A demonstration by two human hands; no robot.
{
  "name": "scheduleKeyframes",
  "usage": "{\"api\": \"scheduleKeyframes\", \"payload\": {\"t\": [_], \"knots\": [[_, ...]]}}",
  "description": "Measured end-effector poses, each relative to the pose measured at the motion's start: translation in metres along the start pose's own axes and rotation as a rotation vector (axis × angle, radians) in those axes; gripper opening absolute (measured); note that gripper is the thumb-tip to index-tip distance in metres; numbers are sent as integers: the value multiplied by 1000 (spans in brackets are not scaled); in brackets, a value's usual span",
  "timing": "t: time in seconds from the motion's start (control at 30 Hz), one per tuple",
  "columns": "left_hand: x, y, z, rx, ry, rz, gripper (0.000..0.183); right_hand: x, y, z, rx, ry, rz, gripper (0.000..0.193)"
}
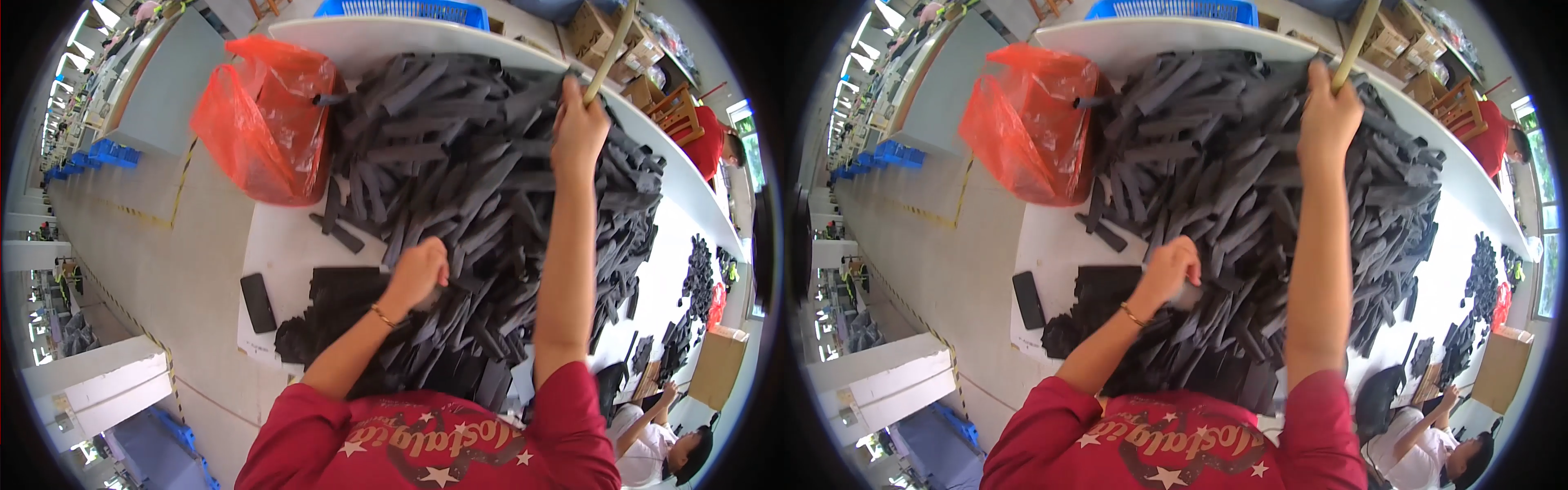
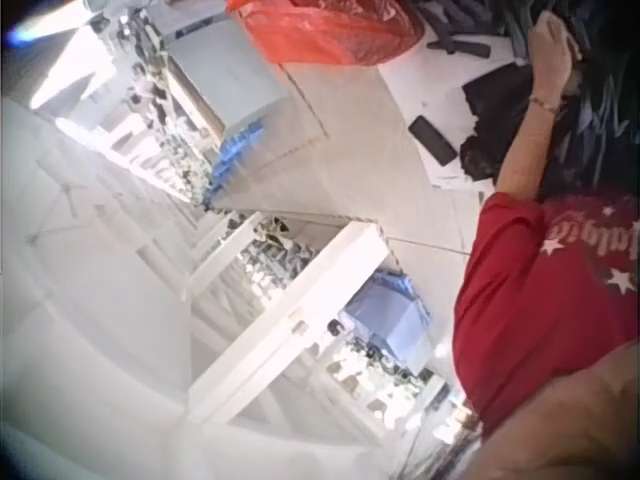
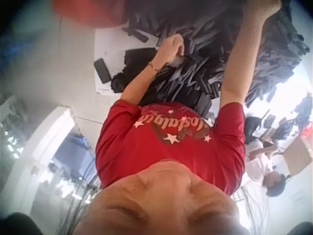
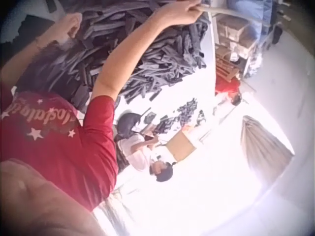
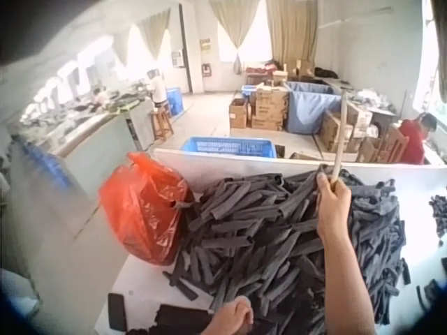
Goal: Measuring and sorting black foam components using a wooden ruler at a factory workbench.
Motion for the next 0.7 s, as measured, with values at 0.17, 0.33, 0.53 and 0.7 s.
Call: {"api": "scheduleKeyframes", "payload": {"t": [0.17, 0.33, 0.53, 0.7], "knots": [[52, 106, 9, -375, 122, -328, 15, -15, 8, -8, 348, -208, 70, 33], [65, 104, 44, -682, 201, -4, 13, 104, 24, -49, 385, -153, 355, 28], [52, 76, 83, -1099, 35, 100, 14, 239, 55, -80, 395, -391, 724, 18], [50, 99, 94, -758, 136, 190, 13, 277, 86, -66, 600, -245, 892, 14]]}}
Point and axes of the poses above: each hand's wrist, its own x-axis away from the middle knuckle, its own y-axis out of the back of the hand, z = x × y, the point moved 3 cm from there along -x, towards the middle knuckle, and after that the axes turned 12 degrees about z, right-handed, at the moved point
